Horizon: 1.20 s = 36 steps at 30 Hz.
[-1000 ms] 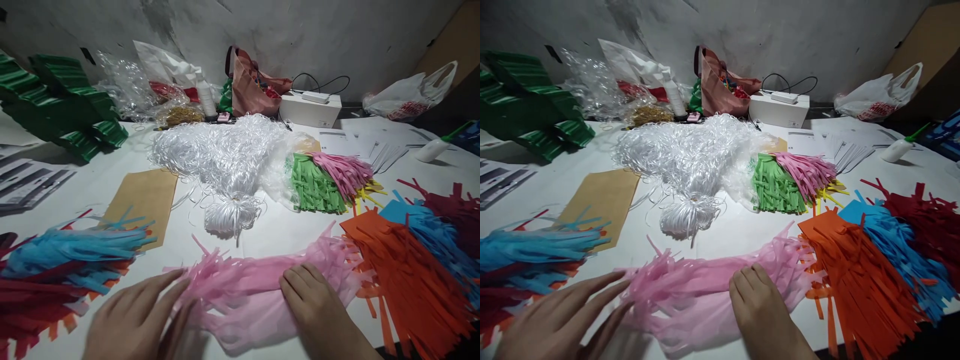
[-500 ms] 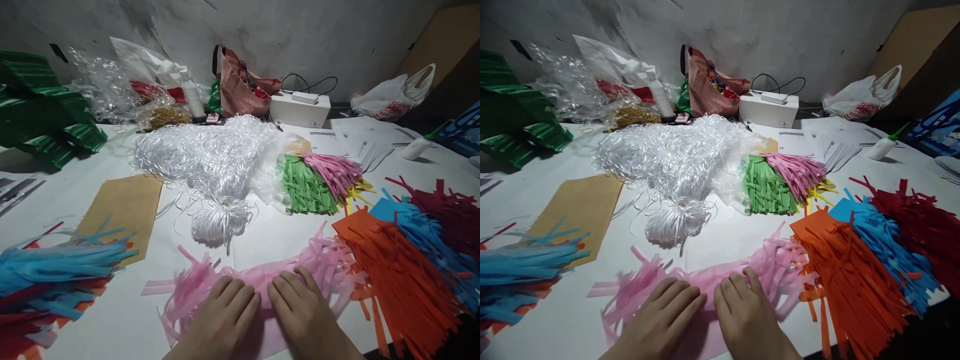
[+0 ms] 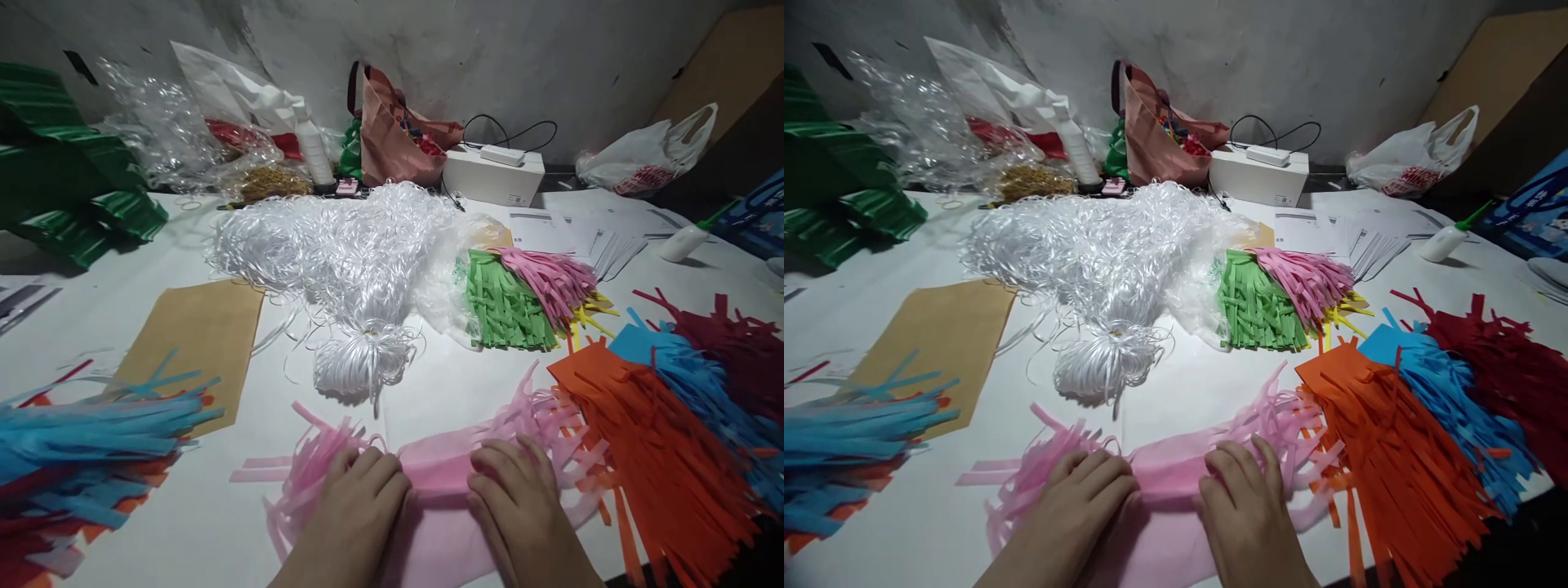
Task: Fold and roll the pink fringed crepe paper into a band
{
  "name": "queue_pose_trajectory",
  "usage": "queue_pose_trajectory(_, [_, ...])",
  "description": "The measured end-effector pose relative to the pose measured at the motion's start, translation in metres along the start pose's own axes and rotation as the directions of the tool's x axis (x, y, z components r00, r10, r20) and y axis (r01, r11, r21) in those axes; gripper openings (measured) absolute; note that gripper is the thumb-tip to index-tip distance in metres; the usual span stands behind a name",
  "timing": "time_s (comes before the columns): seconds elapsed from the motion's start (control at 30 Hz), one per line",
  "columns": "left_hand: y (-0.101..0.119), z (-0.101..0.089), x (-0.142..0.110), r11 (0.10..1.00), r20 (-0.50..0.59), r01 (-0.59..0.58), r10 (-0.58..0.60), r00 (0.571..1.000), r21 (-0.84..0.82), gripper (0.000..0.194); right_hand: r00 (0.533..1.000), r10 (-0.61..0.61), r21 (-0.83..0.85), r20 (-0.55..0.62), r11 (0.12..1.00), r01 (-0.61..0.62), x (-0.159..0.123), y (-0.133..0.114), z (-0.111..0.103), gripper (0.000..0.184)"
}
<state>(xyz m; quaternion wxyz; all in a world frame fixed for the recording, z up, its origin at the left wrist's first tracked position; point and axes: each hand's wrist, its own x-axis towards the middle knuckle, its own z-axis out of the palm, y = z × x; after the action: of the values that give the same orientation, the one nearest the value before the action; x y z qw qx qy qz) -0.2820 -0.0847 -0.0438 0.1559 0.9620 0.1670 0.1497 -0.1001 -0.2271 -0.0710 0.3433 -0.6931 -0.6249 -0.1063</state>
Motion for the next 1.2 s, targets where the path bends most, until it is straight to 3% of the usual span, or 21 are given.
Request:
queue_pose_trajectory(0.17, [-0.002, 0.002, 0.012, 0.985, 0.032, 0.108, -0.113, 0.993, 0.135, 0.033, 0.980, 0.198, -0.056, 0.034, 0.979, -0.196, 0.008, -0.002, 0.011, 0.024])
queue_pose_trajectory(0.4, [0.001, 0.003, 0.018, 0.969, 0.062, 0.125, -0.141, 0.988, 0.211, 0.033, 0.976, 0.218, -0.204, 0.028, 0.957, -0.208, 0.017, -0.002, 0.007, 0.017])
queue_pose_trajectory(0.47, [0.001, 0.004, 0.018, 0.966, 0.073, 0.143, -0.162, 0.984, 0.213, 0.032, 0.987, 0.161, -0.229, -0.008, 0.960, -0.159, 0.016, -0.002, 0.003, 0.017])
queue_pose_trajectory(0.53, [0.000, 0.006, 0.019, 0.967, 0.088, 0.150, -0.171, 0.981, 0.205, 0.031, 1.000, 0.001, -0.170, -0.020, 0.985, -0.004, 0.016, -0.004, 0.001, 0.022])
queue_pose_trajectory(0.6, [0.000, 0.006, 0.018, 0.968, 0.103, 0.153, -0.175, 0.979, 0.198, 0.032, 0.984, -0.178, -0.080, -0.004, 0.981, 0.177, 0.017, -0.006, 0.002, 0.027])
queue_pose_trajectory(0.67, [-0.001, 0.006, 0.017, 0.966, 0.090, 0.160, -0.181, 0.979, 0.202, 0.032, 0.961, -0.270, -0.032, 0.055, 0.962, 0.271, 0.018, -0.007, 0.005, 0.032])
queue_pose_trajectory(0.77, [0.001, 0.004, 0.013, 0.977, -0.017, 0.135, -0.134, 0.991, 0.164, 0.025, 0.950, -0.278, -0.014, 0.145, 0.959, 0.283, 0.021, -0.007, 0.007, 0.035])
queue_pose_trajectory(0.9, [0.007, 0.002, 0.008, 0.994, -0.182, -0.087, 0.098, 0.978, 0.064, 0.021, 0.971, -0.192, 0.067, 0.143, 0.981, 0.184, 0.021, -0.007, 0.004, 0.028])
queue_pose_trajectory(1.0, [0.012, 0.006, 0.008, 0.990, -0.175, -0.133, 0.141, 0.974, 0.055, 0.019, 0.965, -0.189, 0.056, 0.182, 0.982, 0.181, 0.023, -0.011, 0.003, 0.021])
queue_pose_trajectory(1.2, [0.006, 0.015, 0.004, 0.987, -0.172, -0.163, 0.163, 0.972, 0.012, 0.019, 0.945, -0.246, -0.078, 0.216, 0.960, 0.268, 0.019, -0.010, 0.001, 0.029])
